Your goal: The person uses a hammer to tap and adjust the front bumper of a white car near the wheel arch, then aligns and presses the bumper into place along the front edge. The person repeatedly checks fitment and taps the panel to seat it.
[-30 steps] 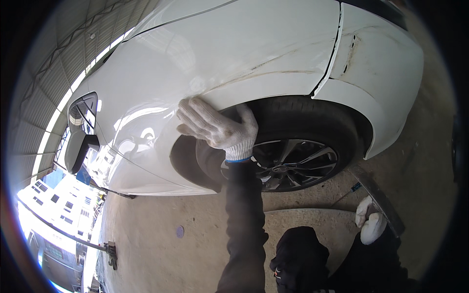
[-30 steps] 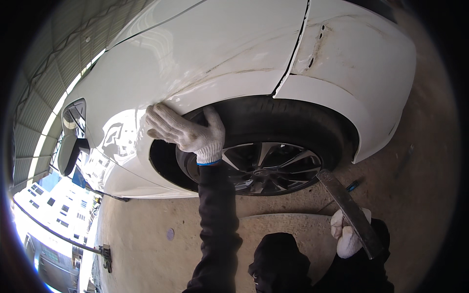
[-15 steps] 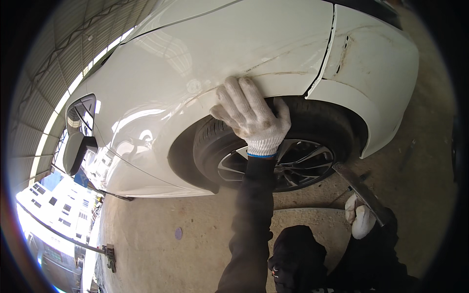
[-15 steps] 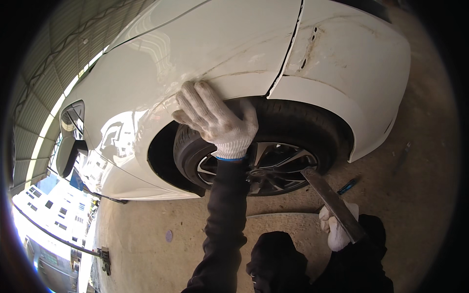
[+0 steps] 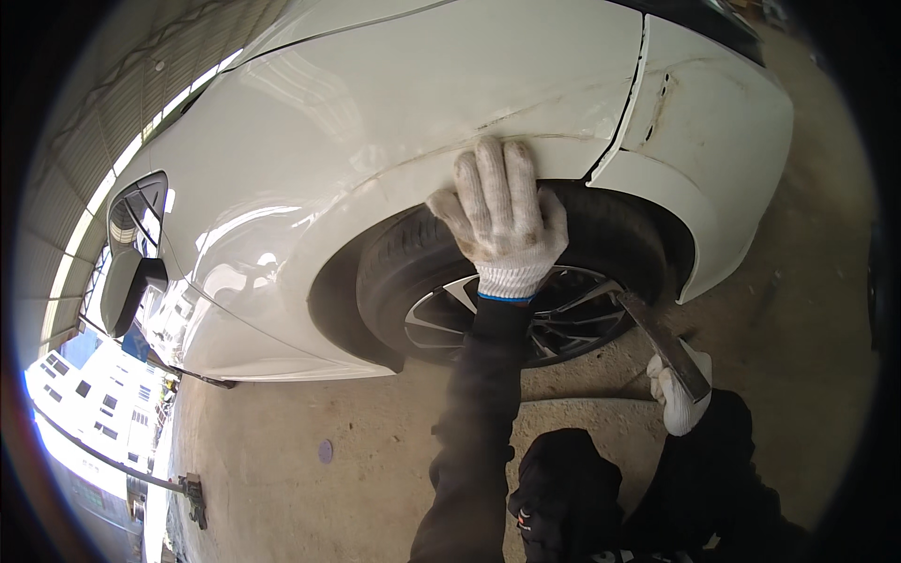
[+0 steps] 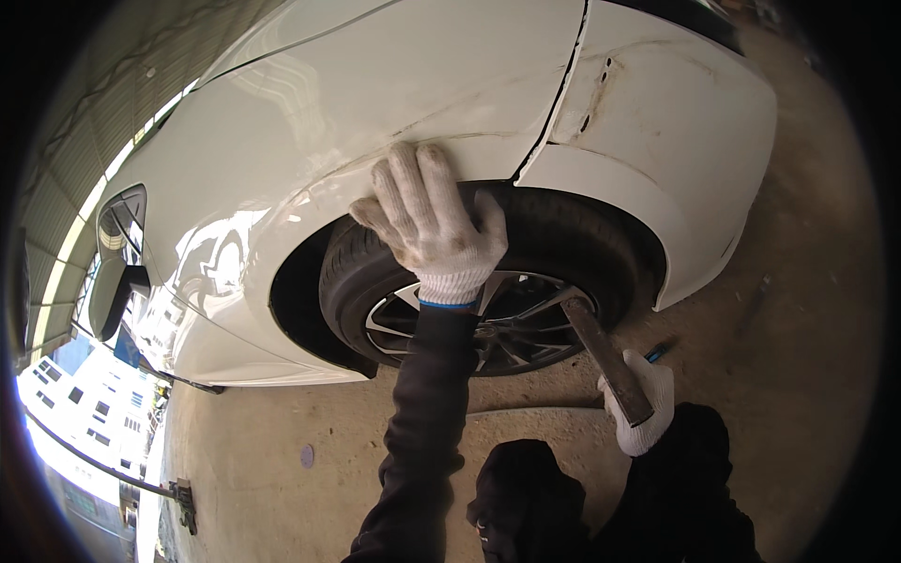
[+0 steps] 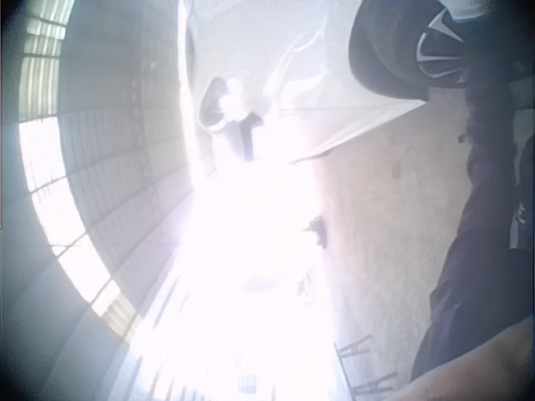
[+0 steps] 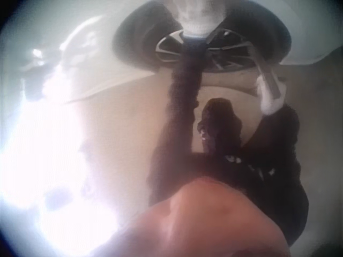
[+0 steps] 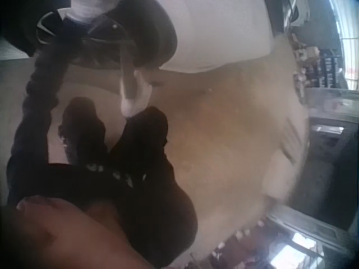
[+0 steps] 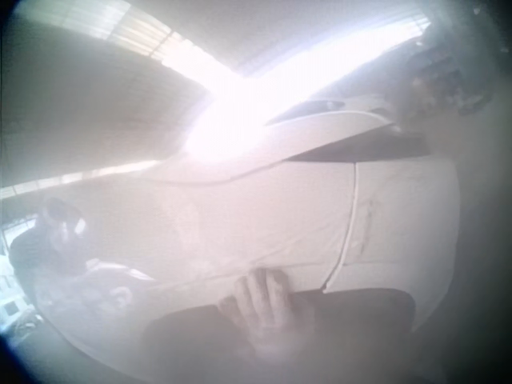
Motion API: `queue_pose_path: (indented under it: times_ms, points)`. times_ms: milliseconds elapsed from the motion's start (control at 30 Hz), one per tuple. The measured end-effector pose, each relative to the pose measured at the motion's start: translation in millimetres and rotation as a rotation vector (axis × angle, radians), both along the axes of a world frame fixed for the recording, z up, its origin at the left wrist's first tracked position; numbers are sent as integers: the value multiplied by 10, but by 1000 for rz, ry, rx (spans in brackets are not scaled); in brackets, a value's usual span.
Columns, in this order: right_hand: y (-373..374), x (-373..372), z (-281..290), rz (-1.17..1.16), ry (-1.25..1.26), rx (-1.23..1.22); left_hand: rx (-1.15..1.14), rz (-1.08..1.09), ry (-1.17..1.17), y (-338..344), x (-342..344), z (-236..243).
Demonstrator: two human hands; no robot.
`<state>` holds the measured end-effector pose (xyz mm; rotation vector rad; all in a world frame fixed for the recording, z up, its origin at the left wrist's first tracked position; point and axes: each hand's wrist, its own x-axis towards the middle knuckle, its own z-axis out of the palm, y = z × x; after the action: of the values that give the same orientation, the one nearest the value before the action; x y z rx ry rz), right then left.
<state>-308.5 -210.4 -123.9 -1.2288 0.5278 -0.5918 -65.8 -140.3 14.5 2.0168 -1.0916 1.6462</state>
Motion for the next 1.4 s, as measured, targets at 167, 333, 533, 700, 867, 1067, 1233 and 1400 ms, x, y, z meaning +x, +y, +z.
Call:
queue_pose_path:
  times_ms: [167,333,533,700,867,1067,1233,1400]
  points:
    - [11,293,-30,68,-237,-355,-26,88,-66,283,223,-72]
    - [176,826,551,121,-493,-485,-75,144,-108,510,280,84]
    - [271,1257,821,300,-411,-198,-225,3,-310,523,557,58]
    - [513,1412,1076,100,-600,-522,-221,50,-361,620,605,69]
    - [561,1505,1105,104,-555,-549,-229,72,-309,596,574,52]
    - [586,1495,1155,-76,-612,-883,-188,152,-143,637,392,94]
    - [661,1542,1265,-40,-570,-893,-264,71,-225,697,559,30]
    - [623,1589,1172,-16,-471,-804,-268,63,-196,595,517,-1]
